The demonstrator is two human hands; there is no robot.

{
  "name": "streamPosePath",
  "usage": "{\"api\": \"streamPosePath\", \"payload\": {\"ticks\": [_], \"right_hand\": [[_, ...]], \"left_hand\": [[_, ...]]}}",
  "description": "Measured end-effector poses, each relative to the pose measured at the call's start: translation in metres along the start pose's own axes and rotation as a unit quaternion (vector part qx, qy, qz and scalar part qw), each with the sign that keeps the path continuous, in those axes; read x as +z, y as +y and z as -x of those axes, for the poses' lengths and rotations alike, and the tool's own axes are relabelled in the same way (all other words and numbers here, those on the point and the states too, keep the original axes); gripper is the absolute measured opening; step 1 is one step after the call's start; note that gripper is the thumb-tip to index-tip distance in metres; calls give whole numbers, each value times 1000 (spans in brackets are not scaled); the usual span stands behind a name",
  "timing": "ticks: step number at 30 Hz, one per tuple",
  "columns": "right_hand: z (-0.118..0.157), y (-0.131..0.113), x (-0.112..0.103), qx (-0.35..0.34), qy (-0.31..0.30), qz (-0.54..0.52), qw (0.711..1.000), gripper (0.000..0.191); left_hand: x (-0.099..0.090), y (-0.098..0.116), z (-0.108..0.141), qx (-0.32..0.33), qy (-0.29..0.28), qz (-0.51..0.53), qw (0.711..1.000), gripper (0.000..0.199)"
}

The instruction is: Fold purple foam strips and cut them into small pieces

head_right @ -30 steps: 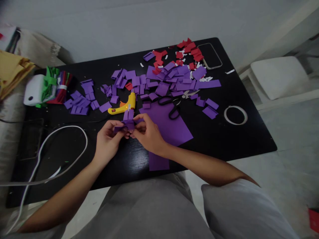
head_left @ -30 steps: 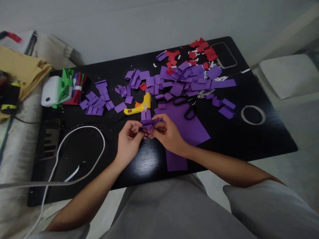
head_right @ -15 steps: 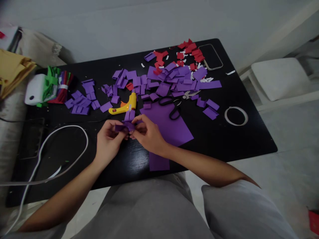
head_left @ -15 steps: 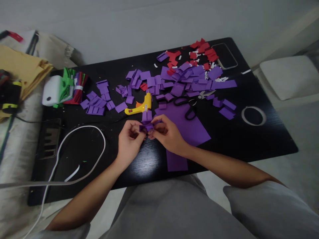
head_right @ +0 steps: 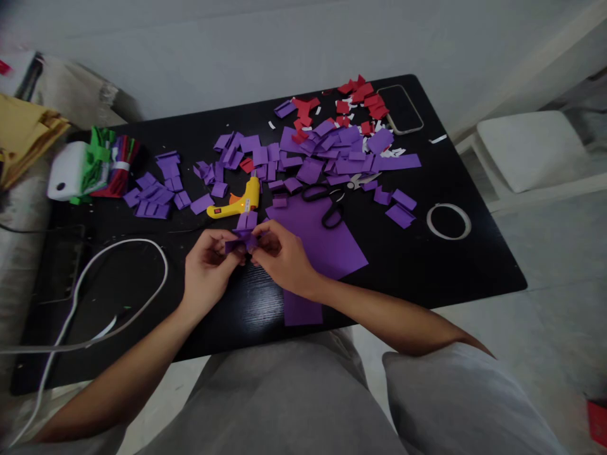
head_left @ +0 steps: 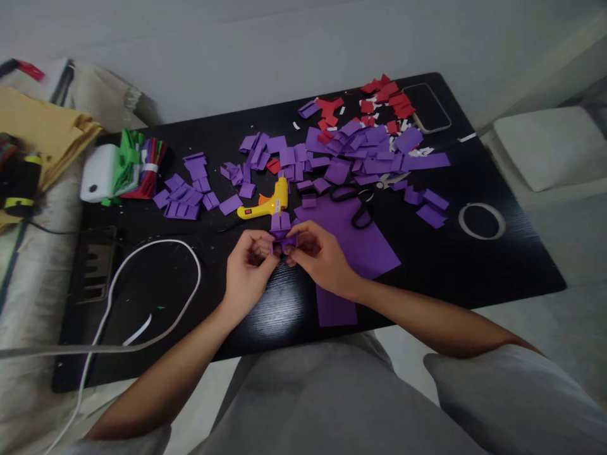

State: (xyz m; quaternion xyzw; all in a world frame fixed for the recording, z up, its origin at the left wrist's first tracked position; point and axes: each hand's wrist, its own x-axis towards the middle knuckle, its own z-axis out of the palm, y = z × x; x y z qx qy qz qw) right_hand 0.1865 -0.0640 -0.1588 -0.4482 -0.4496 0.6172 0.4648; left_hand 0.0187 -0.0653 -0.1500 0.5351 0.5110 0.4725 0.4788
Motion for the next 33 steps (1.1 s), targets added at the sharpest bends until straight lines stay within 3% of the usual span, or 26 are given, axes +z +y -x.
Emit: {"api": "streamPosePath", "payload": {"ticks": [8, 15, 18, 21, 24, 28, 33], "right_hand": [[-6, -7, -5, 29, -57, -96, 993, 32], [-10, -8, -16, 20, -101, -150, 983, 22], [-10, -9, -18, 23, -96, -149, 984, 16], [-8, -12, -16, 10, -61, -79, 995, 16], [-6, -12, -11, -21, -38, -13, 999, 18], [-5, -9, -7, -21, -8, -24, 999, 31], [-7, -6, -8, 11, 8, -27, 1000, 40]], "left_hand": [[-10, 2, -4, -17, -56, 63, 996, 16], [-22, -1, -6, -53, -95, 118, 987, 22], [-26, 2, -6, -41, -113, 129, 984, 26], [-28, 4, -5, -9, -130, 127, 983, 31], [-26, 5, -4, 28, -103, 51, 993, 26], [-17, 5, -4, 58, -39, -21, 997, 9], [-12, 2, -6, 55, 1, 30, 998, 29]]}}
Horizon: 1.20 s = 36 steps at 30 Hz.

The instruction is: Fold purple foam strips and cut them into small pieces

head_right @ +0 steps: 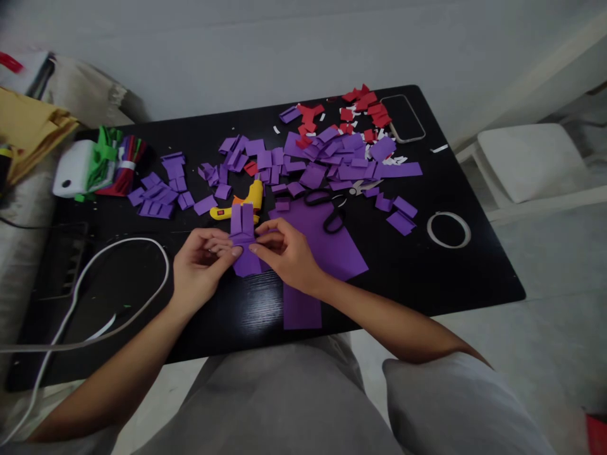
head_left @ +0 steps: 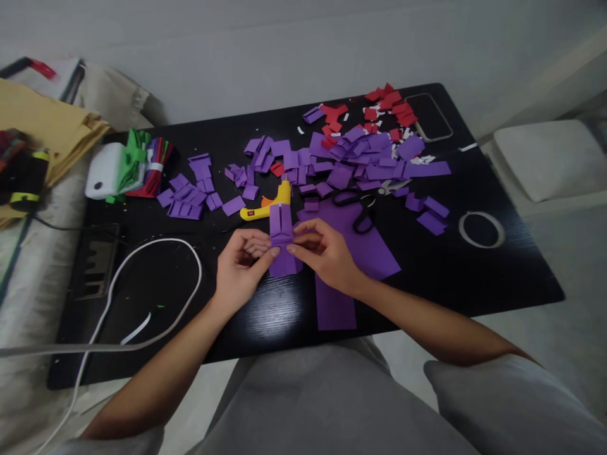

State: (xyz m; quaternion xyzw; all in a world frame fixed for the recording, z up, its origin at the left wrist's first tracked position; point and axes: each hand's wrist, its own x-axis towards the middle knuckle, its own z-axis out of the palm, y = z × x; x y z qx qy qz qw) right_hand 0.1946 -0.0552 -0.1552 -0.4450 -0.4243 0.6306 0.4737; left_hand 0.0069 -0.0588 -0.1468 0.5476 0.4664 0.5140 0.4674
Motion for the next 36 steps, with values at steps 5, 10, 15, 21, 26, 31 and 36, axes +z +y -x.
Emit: {"api": "streamPosePath", "payload": {"ticks": [5, 10, 15, 21, 26, 31, 36], "right_hand": [[-5, 3, -2, 27, -38, -7, 999, 32], [-5, 3, -3, 6, -47, 25, 999, 28], [-3, 3, -3, -10, -32, 50, 998, 31], [-2, 3, -2, -24, -22, 69, 997, 33], [-2, 3, -2, -22, -25, 75, 997, 35], [-4, 3, -4, 12, -39, 46, 998, 32], [-7, 4, -7, 30, -49, 47, 997, 29]], "left_hand": [[0, -2, 1, -1, 2, 0, 1000, 30], [0, -2, 2, 0, 6, -22, 1000, 29], [-4, -3, 1, -27, -1, -23, 999, 28], [-4, -1, -1, -64, -13, -8, 998, 33], [-3, 5, -3, -113, -59, -50, 991, 34], [-2, 3, -3, -152, -52, -48, 986, 37], [-3, -3, -5, -182, -55, -9, 982, 36]]}}
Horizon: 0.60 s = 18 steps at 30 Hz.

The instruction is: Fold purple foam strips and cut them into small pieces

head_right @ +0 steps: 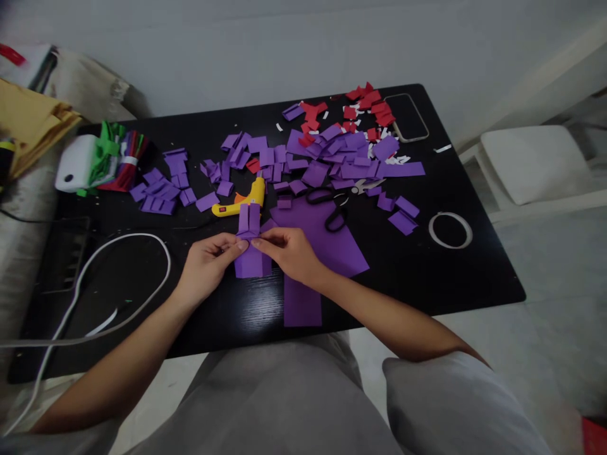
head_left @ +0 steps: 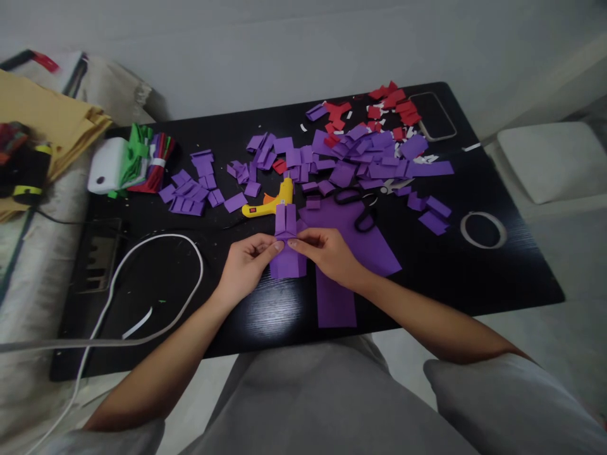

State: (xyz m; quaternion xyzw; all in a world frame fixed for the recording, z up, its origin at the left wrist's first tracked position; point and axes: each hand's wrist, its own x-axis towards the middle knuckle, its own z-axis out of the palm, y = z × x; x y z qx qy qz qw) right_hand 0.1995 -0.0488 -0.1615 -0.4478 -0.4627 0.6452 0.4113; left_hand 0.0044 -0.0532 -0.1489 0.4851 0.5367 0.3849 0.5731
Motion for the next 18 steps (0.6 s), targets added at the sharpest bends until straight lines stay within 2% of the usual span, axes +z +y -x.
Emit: {"api": "streamPosePath", "payload": {"ticks": [7, 18], "right_hand": [[-1, 2, 1, 2, 15, -13, 1000, 34], [1, -2, 2, -14, 20, 36, 999, 35]], "left_hand": [[-2, 2, -2, 4, -6, -3, 1000, 38], [0, 2, 4, 51, -4, -69, 996, 34]]}}
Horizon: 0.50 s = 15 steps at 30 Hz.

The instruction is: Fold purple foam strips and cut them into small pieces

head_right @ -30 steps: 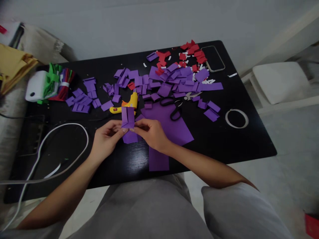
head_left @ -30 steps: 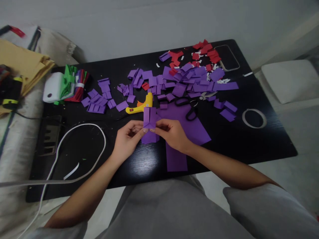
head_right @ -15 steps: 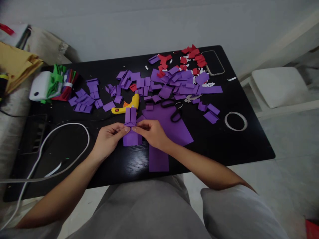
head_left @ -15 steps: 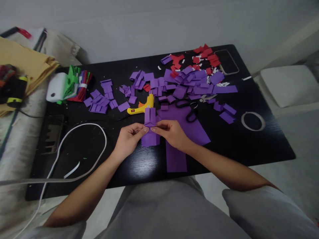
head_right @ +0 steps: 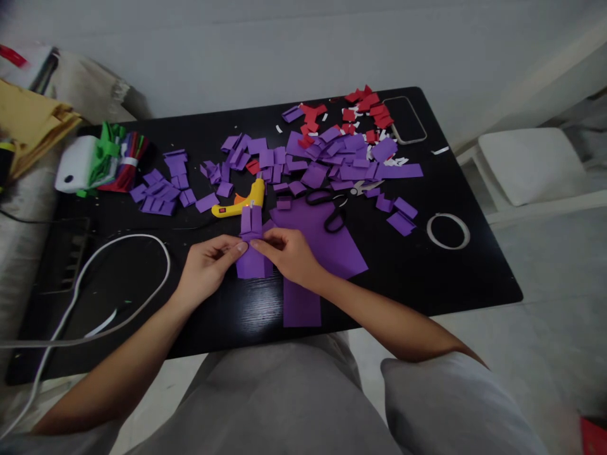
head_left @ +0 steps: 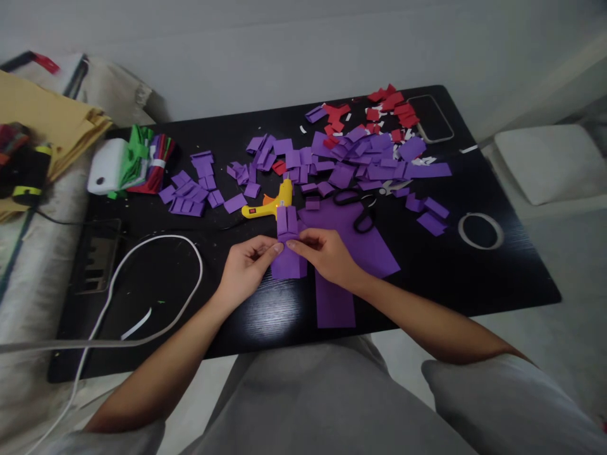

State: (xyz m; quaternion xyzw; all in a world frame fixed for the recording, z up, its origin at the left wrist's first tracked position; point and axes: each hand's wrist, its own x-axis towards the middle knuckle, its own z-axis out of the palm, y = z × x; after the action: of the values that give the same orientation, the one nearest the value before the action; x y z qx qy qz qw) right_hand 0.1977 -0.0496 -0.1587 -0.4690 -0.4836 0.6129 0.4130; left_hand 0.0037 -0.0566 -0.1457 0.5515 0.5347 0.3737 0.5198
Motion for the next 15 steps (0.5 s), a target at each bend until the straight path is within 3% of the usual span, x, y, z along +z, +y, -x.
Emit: {"api": "streamPosePath", "payload": {"ticks": [15], "right_hand": [[-1, -1, -2, 19, -23, -6, 1000, 36]], "left_hand": [[8, -3, 5, 17, 11, -31, 999, 29]]}}
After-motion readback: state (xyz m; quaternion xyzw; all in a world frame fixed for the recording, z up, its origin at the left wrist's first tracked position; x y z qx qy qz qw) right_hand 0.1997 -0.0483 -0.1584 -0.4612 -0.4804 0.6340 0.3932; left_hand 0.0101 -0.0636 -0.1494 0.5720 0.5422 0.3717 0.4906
